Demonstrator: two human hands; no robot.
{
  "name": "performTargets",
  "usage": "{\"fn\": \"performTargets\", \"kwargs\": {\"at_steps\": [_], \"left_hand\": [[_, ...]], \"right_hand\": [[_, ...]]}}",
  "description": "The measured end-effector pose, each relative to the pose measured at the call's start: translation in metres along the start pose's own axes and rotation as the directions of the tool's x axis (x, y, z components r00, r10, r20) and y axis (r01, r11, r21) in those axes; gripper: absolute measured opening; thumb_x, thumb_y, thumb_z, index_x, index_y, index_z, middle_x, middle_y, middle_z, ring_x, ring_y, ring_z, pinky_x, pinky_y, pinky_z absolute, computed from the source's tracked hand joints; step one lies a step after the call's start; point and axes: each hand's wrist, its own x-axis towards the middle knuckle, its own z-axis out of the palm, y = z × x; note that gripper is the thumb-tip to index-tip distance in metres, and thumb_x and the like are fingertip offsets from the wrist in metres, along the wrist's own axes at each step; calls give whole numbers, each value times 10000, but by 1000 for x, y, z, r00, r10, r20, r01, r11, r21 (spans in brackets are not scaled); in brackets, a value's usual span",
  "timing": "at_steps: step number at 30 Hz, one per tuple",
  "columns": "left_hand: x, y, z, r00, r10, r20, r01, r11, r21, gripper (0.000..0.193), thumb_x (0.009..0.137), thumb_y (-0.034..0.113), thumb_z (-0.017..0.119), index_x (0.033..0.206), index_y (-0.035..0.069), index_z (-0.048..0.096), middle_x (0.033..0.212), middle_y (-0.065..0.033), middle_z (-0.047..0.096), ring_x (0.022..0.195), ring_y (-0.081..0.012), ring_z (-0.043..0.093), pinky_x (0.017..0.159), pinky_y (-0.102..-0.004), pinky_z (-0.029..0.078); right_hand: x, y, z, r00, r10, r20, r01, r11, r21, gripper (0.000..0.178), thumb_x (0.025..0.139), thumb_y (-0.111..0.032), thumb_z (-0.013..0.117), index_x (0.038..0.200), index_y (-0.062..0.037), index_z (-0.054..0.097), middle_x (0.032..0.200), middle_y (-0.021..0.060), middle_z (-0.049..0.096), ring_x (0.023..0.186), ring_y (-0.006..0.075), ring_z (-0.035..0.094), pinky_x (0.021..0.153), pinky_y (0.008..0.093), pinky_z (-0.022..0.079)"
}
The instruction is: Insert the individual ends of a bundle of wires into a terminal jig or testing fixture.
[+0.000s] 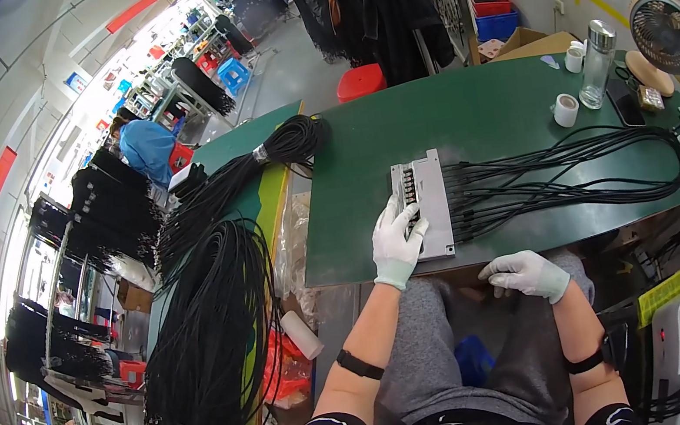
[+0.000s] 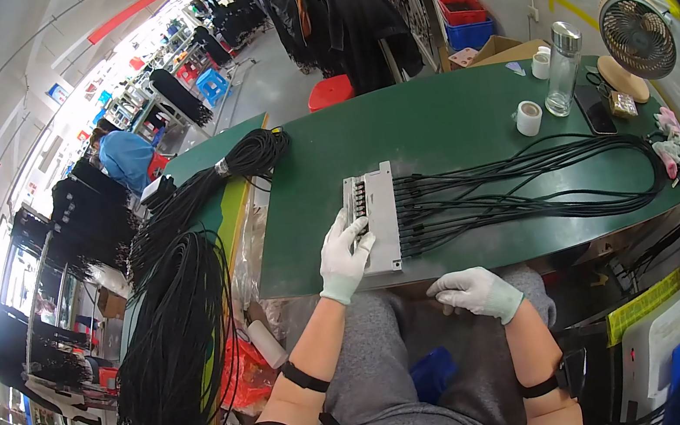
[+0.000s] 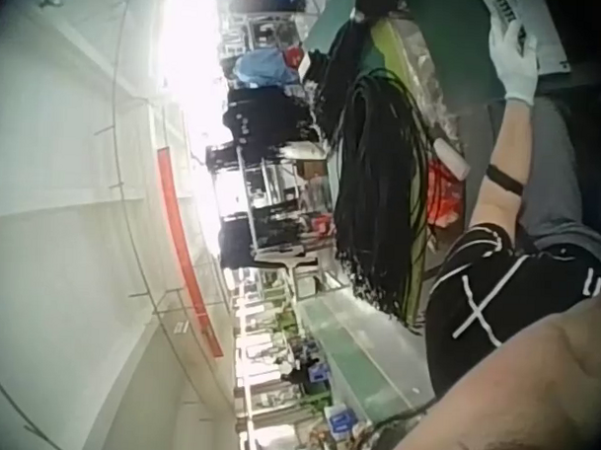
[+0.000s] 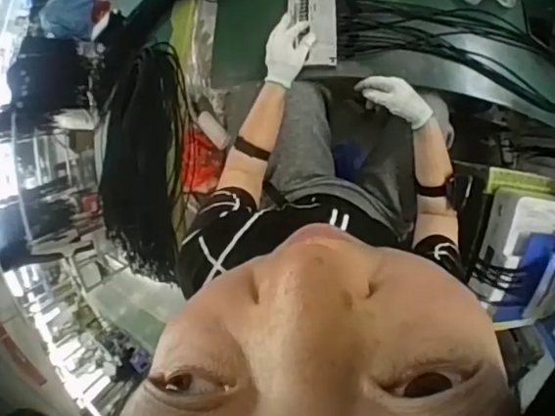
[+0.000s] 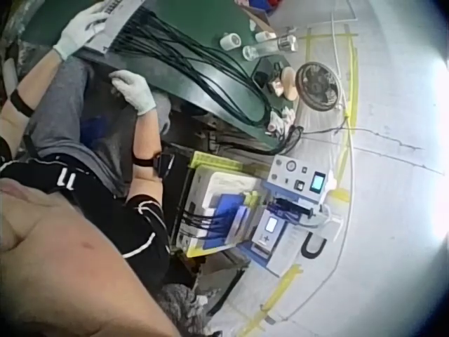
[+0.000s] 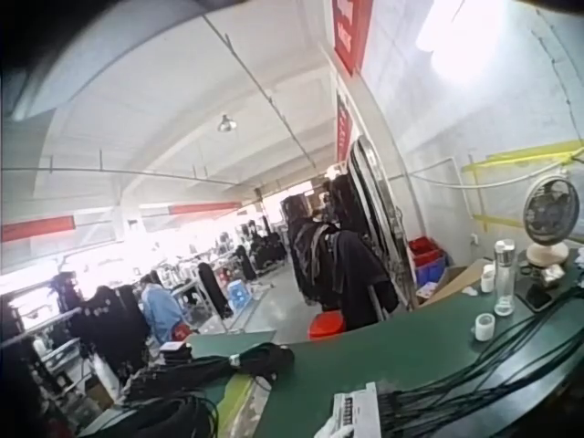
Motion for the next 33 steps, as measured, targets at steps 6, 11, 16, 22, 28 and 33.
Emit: {"fn": "performTargets", "kwargs": {"at_steps": [6, 11, 16, 22, 28, 33], "left_hand": [[0, -2, 0, 1000, 16, -4, -17, 1000, -26, 392, 879, 295, 713, 1216, 95, 720, 1476, -233, 504, 1312, -388, 520, 1103, -428, 421], [1, -2, 0, 1000, -2, 10, 2, 1000, -11, 388, 879, 292, 713, 1214, 95, 721, 1475, -236, 502, 1308, -391, 523, 1100, -430, 423], [0, -2, 0, 1000, 9, -2, -9, 1000, -8, 384, 881, 292, 714, 1212, 99, 723, 1473, -242, 503, 1305, -394, 525, 1095, -431, 428], [0, -2, 0, 1000, 6, -5, -6, 1000, 1, 383, 884, 300, 714, 1214, 105, 723, 1469, -252, 503, 1308, -398, 523, 1093, -433, 430], [0, -2, 0, 1000, 14, -2, -14, 1000, -3, 386, 885, 300, 716, 1219, 107, 722, 1469, -254, 503, 1313, -395, 520, 1096, -432, 427], [-1, -1, 0, 1000, 8, 2, -8, 1000, 3, 388, 884, 302, 717, 1222, 111, 721, 1474, -250, 499, 1320, -392, 515, 1103, -430, 421]], "right_hand": [[0, -2, 0, 1000, -4, 10, 4, 1000, 15, 249, 978, -126, 622, 1161, 23, 702, 872, 47, 700, 750, 116, 673, 675, 257, 511], [-1, -1, 1, 1000, 2, 9, -2, 1000, 24, 254, 977, -129, 621, 1167, 21, 701, 884, 49, 702, 757, 116, 674, 679, 256, 513], [-1, -3, -1, 1000, 4, 20, -4, 1000, 4, 264, 972, -128, 620, 1177, 20, 697, 908, 53, 707, 765, 117, 675, 683, 255, 513], [-2, -5, 0, 1000, 13, 15, -13, 1000, 19, 269, 963, -117, 618, 1180, 21, 694, 910, 58, 709, 769, 117, 676, 687, 255, 513], [-2, -6, -1, 1000, 8, 19, -8, 1000, 0, 270, 961, -116, 615, 1178, 22, 695, 902, 59, 707, 769, 116, 677, 690, 253, 514], [-2, -6, 0, 1000, -4, 18, 4, 1000, 3, 269, 963, -121, 614, 1176, 22, 696, 899, 56, 706, 767, 116, 677, 688, 252, 513]]}}
